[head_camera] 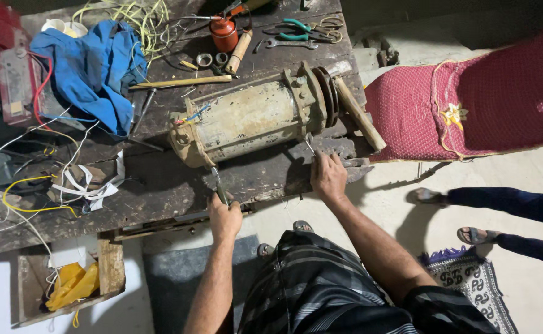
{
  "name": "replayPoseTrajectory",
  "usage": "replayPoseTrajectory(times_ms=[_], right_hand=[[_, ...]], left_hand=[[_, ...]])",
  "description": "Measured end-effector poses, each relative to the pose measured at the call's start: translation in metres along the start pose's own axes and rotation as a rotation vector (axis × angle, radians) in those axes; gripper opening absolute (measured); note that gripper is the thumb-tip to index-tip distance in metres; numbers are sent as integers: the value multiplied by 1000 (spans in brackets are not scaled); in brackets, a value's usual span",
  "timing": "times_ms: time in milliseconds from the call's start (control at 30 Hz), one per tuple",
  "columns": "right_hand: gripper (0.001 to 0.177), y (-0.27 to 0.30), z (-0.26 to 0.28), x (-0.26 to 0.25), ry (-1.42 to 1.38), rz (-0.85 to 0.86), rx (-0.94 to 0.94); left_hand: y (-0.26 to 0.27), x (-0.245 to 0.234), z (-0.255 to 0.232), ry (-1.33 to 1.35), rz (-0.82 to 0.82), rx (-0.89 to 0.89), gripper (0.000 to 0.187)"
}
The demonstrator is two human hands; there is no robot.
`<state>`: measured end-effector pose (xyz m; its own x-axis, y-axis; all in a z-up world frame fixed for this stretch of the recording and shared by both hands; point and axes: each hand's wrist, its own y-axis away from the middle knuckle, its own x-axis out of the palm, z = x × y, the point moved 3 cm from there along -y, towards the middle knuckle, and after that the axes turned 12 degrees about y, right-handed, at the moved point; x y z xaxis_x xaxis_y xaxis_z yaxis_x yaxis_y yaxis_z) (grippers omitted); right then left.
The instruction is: The person uses pliers and a wrench to loosen and remove bolts from an electric motor on a workbench. They then use a hammer to tap the motor housing and rotate the motor to inspect it.
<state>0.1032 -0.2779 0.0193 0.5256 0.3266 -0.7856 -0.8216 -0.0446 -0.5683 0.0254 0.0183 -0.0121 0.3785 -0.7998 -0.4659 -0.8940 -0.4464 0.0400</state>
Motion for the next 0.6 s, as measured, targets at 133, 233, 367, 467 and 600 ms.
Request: replayPoseTrajectory(times_ms=[133,233,367,467,600], right_hand=[[23,7,4,3,4,9,60],[24,5,10,4,26,21,45],[25,-2,12,3,58,49,-13],[25,-4,11,2,58,42,-43],[25,-2,8,9,36,110,-31]], left_hand=[[0,0,-1,14,25,-65,21],[1,-1,-6,36,26,-72,20],[1,-3,-15,26,29,-83,21],[2,-4,-15,45,58,-213,22],[3,-4,-14,22,41,-158,22]])
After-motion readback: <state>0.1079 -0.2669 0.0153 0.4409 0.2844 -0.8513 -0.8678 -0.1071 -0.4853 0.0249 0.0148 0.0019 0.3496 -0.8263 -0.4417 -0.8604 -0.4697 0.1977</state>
